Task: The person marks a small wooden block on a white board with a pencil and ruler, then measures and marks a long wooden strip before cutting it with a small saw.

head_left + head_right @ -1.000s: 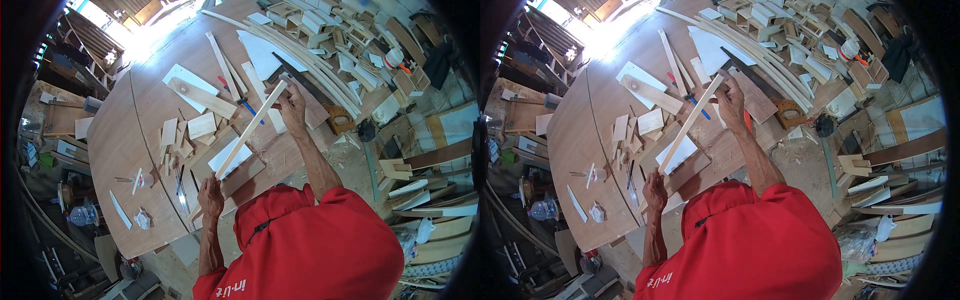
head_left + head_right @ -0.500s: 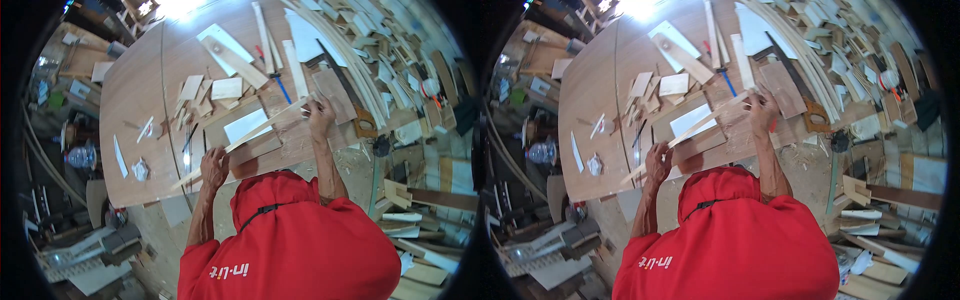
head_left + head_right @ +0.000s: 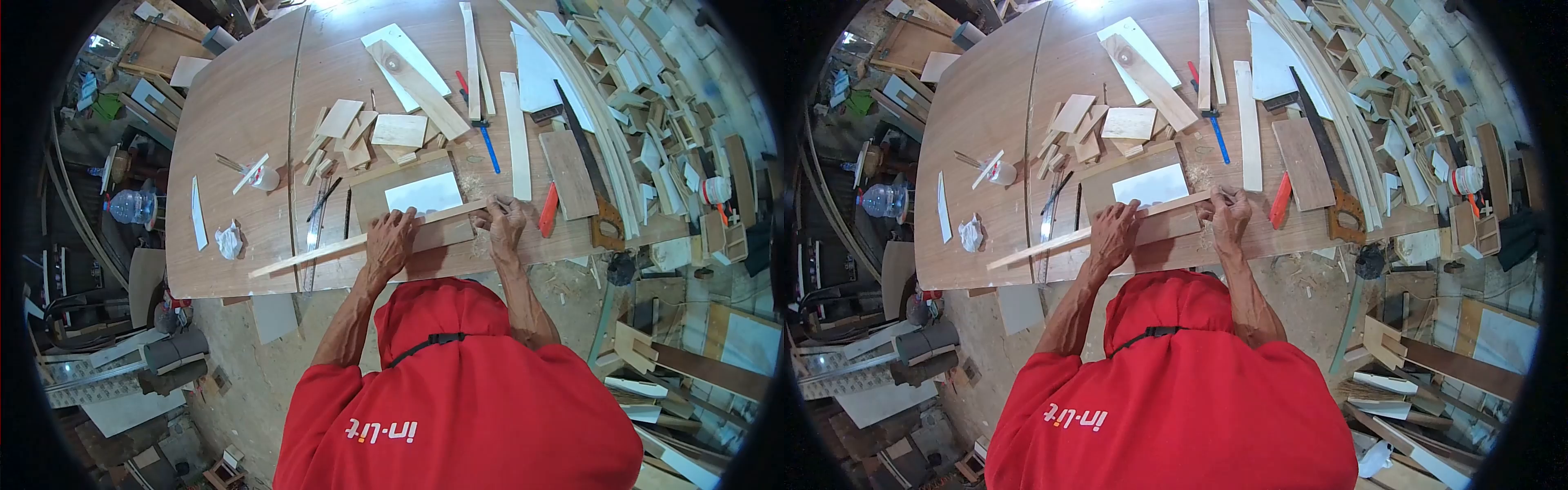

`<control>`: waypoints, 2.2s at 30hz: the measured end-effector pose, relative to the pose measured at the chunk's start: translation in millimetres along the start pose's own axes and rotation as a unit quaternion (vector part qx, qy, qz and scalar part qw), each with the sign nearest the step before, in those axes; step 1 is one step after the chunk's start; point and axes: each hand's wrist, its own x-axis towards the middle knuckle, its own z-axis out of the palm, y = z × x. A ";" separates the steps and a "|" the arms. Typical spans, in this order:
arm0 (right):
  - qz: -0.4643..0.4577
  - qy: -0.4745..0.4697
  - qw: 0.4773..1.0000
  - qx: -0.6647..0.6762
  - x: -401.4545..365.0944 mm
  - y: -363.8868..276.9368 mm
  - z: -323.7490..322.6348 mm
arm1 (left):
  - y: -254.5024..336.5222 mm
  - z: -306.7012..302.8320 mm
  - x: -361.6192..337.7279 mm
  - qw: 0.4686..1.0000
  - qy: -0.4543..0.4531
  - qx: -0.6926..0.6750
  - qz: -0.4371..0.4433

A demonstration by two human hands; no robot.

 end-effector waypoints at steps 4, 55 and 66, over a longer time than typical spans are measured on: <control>0.029 -0.004 1.000 -0.003 3.2 7.5 1.6 | -7.9 6.5 0.4 1.000 0.003 -0.006 0.014; -0.276 -0.144 0.829 -0.464 9.0 -5.2 104.8 | 20.2 63.4 38.7 0.982 0.141 -0.122 0.032; -0.401 -0.403 0.586 -0.578 -18.1 91.7 258.4 | -2.2 152.8 40.0 0.885 -0.001 0.465 0.004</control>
